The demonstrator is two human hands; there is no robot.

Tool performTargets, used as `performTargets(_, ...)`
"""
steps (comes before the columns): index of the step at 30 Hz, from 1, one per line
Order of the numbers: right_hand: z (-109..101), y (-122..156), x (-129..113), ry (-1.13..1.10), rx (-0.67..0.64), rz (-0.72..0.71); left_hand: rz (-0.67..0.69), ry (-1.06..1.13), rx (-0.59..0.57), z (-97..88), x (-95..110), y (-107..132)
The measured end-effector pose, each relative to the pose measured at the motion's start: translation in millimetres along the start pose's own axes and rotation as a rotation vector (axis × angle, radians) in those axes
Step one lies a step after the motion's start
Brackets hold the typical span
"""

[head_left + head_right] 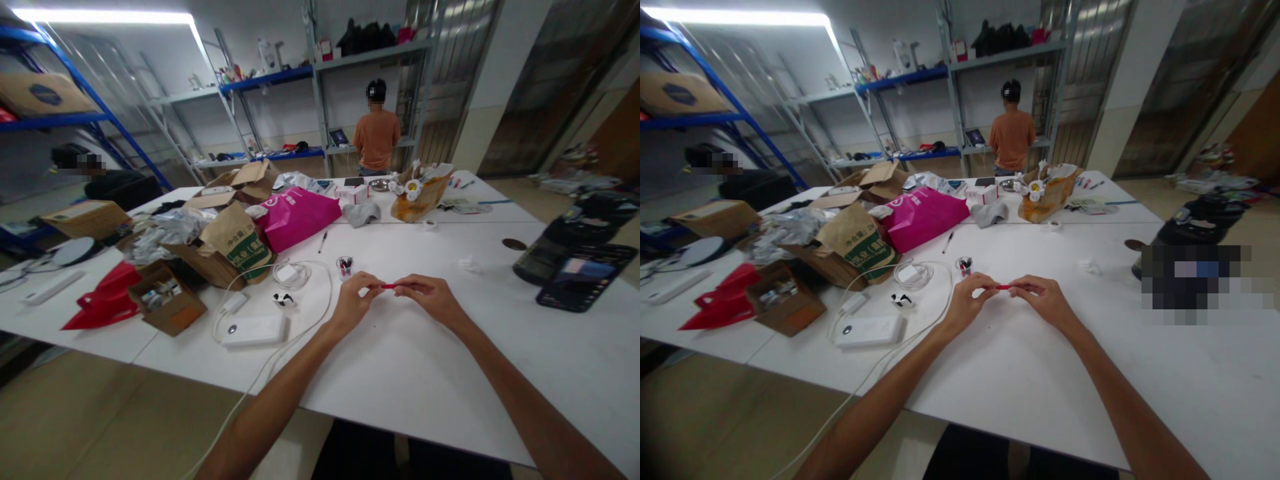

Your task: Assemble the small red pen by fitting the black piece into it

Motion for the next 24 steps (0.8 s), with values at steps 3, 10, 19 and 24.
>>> performTargets(3,2,1,2,-0.018,-0.026,0.045,0.039,-0.012,-0.017,0.0,4,0)
performTargets(10,9,4,2,0.139,-0.116,0.036,0.137,-0.043,-0.055,2.6,6,3)
performTargets(19,9,3,-3,0.071,-0.097,-0.002,0.100,-0.146,-0.110,6.5,-7,3)
performTargets(24,7,3,-8,0.130,-0.071,-0.071,0.027,-0.110,-0.164,8.1,-13,5)
Point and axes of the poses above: each hand's wrist, its own y-axis away from the middle knuckle, its own z-axis out of the palm, x = y × z, the point moved 8 cm from there along -y, towards the middle knuckle, and after that the axes turned 4 degrees about x, right-handed, at the moved point
